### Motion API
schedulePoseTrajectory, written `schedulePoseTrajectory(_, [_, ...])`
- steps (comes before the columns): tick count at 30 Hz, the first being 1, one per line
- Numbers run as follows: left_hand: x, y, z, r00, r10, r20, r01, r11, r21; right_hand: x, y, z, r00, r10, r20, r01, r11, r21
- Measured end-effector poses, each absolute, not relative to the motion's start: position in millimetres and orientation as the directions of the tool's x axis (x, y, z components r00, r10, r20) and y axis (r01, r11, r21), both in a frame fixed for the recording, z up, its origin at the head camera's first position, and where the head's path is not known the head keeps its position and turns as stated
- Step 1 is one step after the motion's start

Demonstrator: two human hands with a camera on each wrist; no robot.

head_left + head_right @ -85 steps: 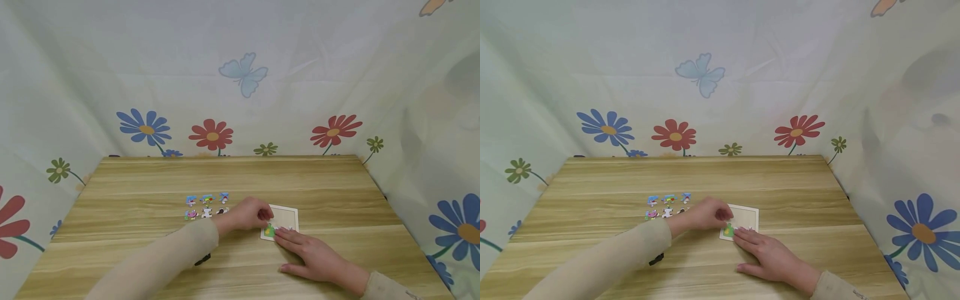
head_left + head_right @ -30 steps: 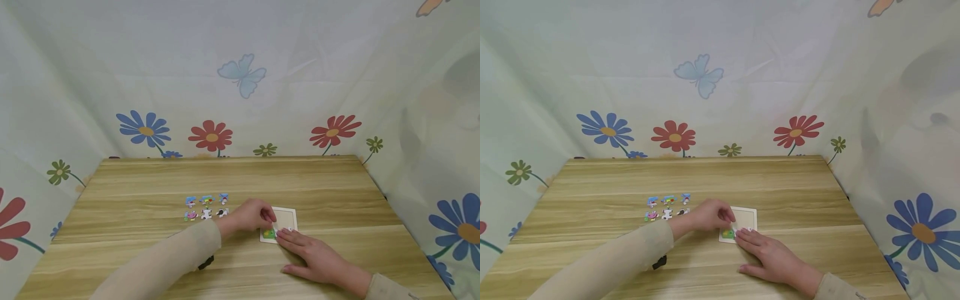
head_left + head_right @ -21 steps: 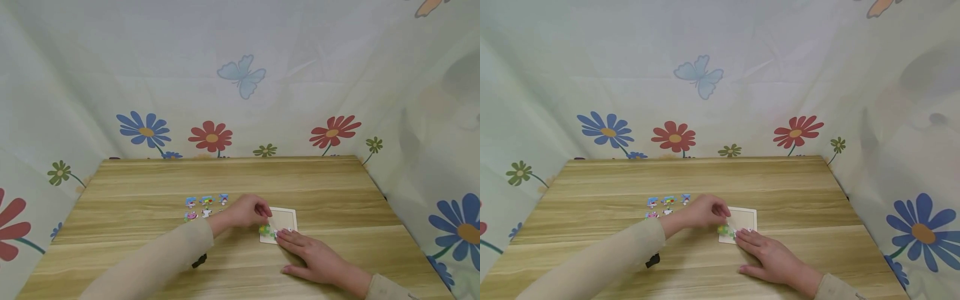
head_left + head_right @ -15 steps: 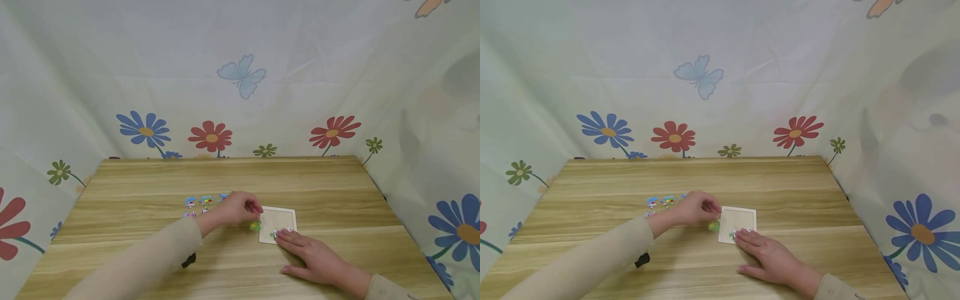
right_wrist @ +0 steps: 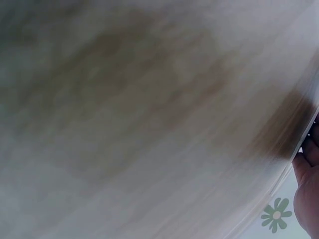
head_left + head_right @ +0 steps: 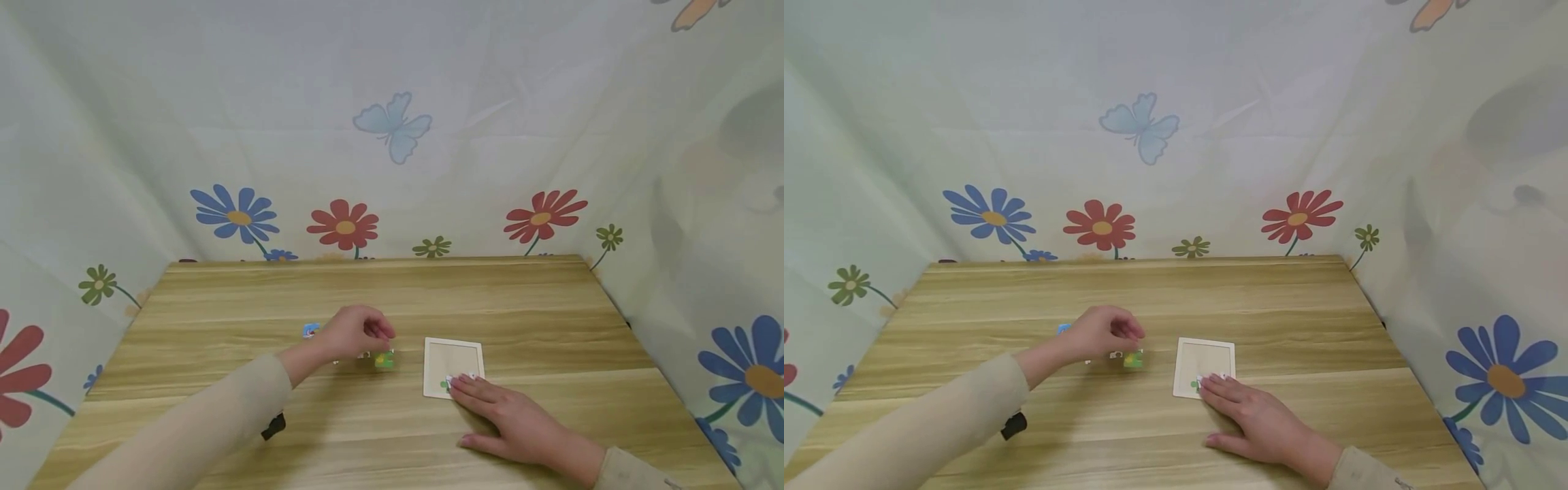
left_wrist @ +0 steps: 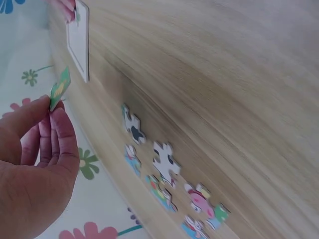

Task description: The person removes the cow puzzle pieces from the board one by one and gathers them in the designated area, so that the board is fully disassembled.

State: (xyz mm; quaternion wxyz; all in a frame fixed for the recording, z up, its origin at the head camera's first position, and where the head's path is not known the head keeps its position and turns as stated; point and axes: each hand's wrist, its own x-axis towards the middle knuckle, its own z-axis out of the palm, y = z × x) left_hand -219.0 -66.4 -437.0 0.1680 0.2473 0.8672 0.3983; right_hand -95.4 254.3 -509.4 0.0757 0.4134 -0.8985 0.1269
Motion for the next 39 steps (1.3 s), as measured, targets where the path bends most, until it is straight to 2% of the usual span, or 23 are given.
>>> schedulePoseTrajectory(17, [-212,-132,-448,-0.889,0.451,-0.077,0.256,0.631,0.732,-96,254,-510,-0.651,-0.723,0.230,-0.758,0.633,-0.158])
schedulePoseTrajectory(28, [-202,-170,-457,-0.885,0.459,-0.072,0.268,0.632,0.727,-95,254,-508,-0.638,-0.726,0.256,-0.769,0.615,-0.172])
schedulePoseTrajectory(39, [-191,-186,-467,-0.893,0.437,-0.105,0.221,0.630,0.744,-95,255,-508,-0.645,-0.725,0.241,-0.764,0.624,-0.167])
